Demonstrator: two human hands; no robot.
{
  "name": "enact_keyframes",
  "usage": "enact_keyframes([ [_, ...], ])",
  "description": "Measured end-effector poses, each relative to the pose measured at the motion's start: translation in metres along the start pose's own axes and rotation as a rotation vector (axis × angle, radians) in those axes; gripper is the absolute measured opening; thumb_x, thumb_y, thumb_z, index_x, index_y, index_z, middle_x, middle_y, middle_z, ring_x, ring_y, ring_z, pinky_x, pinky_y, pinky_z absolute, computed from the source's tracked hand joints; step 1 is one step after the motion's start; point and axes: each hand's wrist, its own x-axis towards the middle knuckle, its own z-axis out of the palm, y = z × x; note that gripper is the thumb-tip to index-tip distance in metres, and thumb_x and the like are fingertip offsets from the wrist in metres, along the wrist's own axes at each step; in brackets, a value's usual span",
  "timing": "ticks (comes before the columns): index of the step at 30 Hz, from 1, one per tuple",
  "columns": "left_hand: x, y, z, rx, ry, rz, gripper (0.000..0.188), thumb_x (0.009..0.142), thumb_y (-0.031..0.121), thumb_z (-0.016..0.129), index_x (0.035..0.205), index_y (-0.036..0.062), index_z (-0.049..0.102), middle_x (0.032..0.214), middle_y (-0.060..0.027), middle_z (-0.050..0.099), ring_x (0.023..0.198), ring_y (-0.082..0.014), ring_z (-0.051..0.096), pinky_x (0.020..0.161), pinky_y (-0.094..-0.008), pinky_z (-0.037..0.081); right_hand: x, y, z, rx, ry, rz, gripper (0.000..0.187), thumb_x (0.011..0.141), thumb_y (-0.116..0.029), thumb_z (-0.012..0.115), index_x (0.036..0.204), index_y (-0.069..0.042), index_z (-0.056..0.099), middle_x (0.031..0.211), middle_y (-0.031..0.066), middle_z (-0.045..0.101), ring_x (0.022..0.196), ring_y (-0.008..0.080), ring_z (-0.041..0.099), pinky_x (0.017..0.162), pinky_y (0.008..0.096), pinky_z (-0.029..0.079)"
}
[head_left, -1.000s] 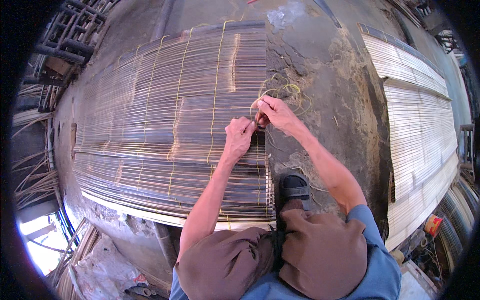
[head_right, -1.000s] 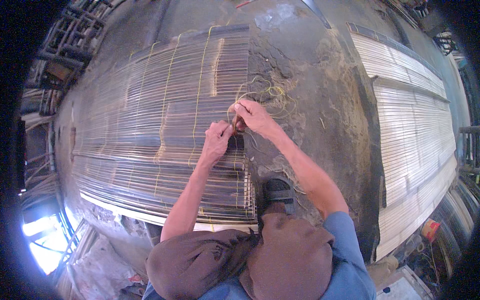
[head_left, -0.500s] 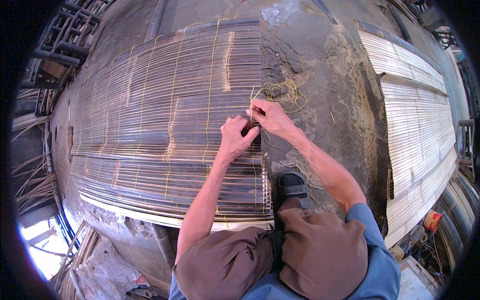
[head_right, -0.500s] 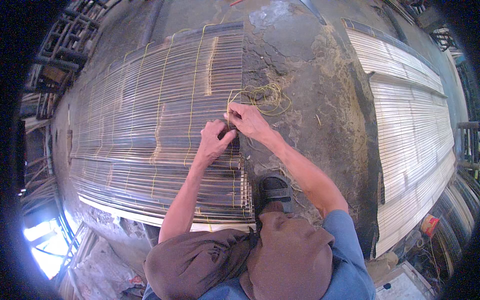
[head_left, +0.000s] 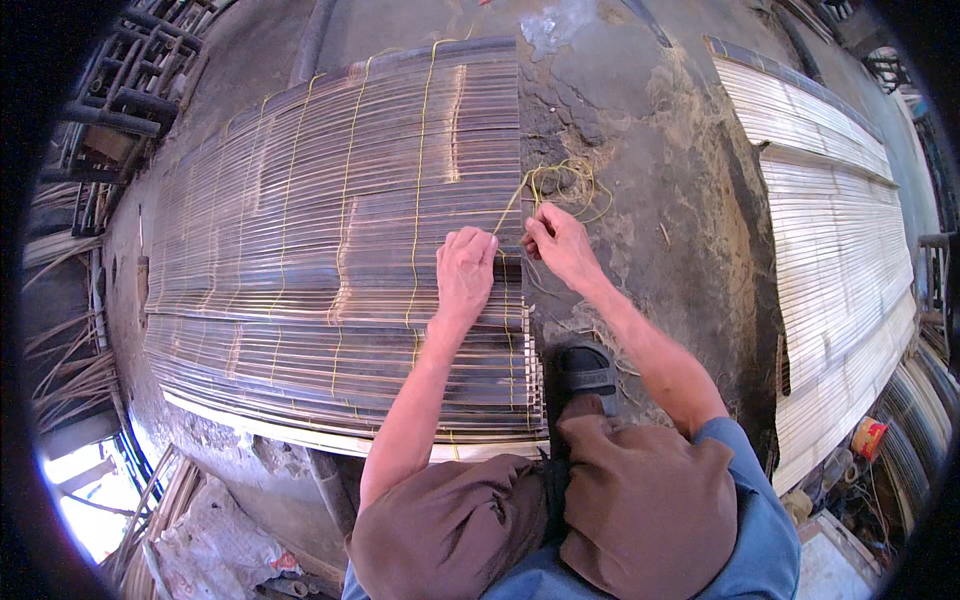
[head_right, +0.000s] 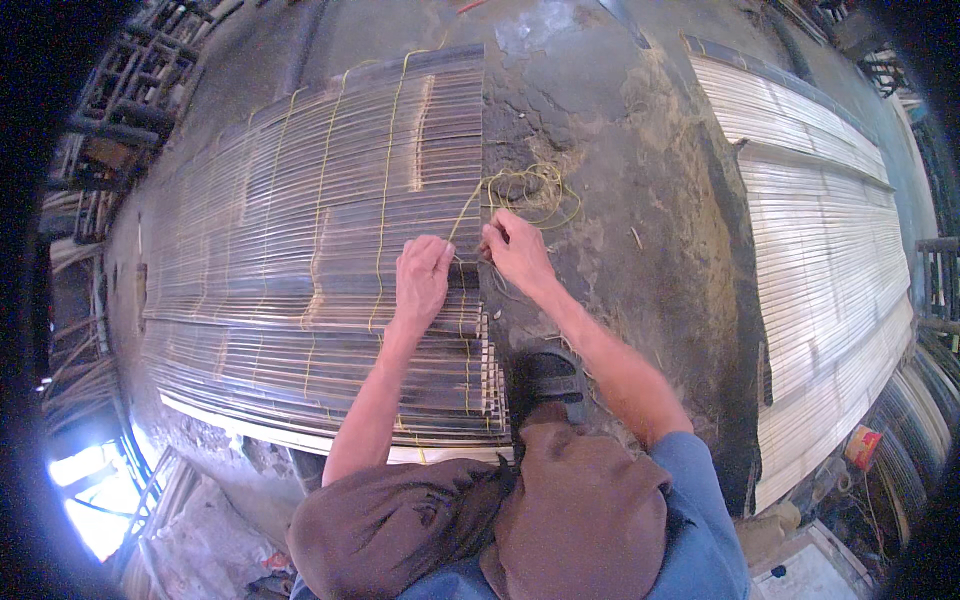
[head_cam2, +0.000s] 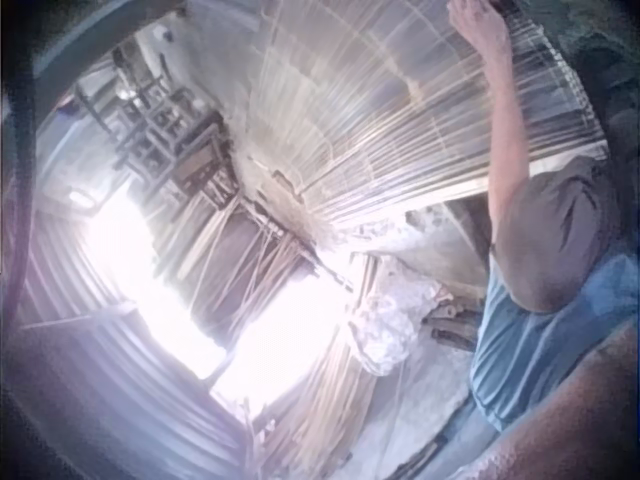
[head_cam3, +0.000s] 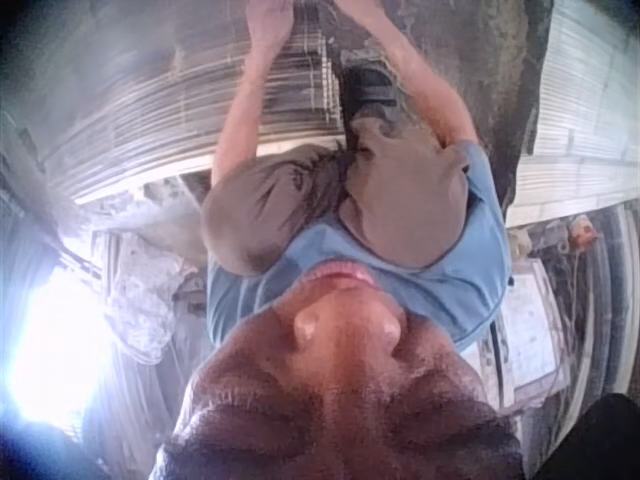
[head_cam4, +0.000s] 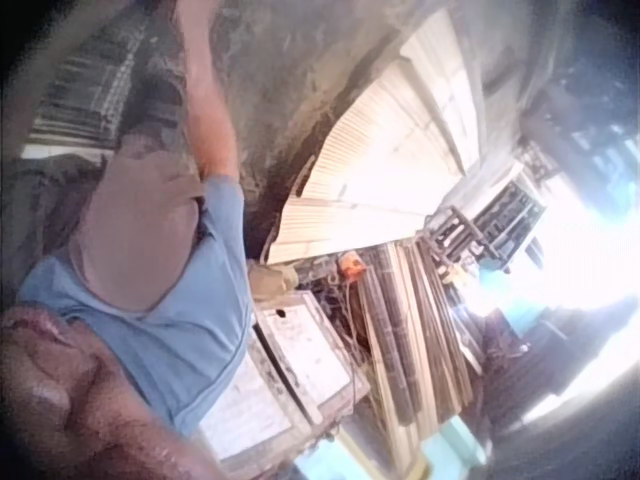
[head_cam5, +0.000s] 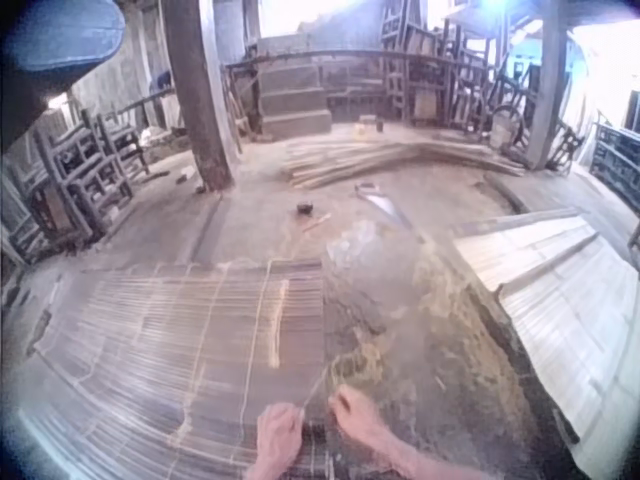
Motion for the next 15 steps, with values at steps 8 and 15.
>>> enact_keyframes([
  [8,0.006,-0.013,0.008,-0.156,-0.093,-0.141,0.018,0.092,0.017,0.063,0.08,0.0039,0.063,0.081,-0.0103,0.059,0.079,-0.0308,0.053,0.073,-0.0426,0.043,0.026,-0.058,0.009,0.012,-0.283,-0.192,0.019,0.103,-0.014,0.052,0.089,-0.002,0.056,0.075,0.003,0.065,0.067,0.0086,0.061,0.059,0.0272,0.05],
  [15,0.003,-0.017,0.014,-0.128,-0.079,-0.117,0.015,0.091,0.017,0.062,0.081,0.0058,0.064,0.084,-0.0074,0.061,0.08,-0.03,0.054,0.075,-0.043,0.042,0.019,-0.031,-0.008,0.052,-0.505,-0.045,0.024,0.105,-0.016,0.05,0.12,-0.001,0.063,0.077,0.0003,0.062,0.068,0.0087,0.057,0.064,0.0267,0.049],
])
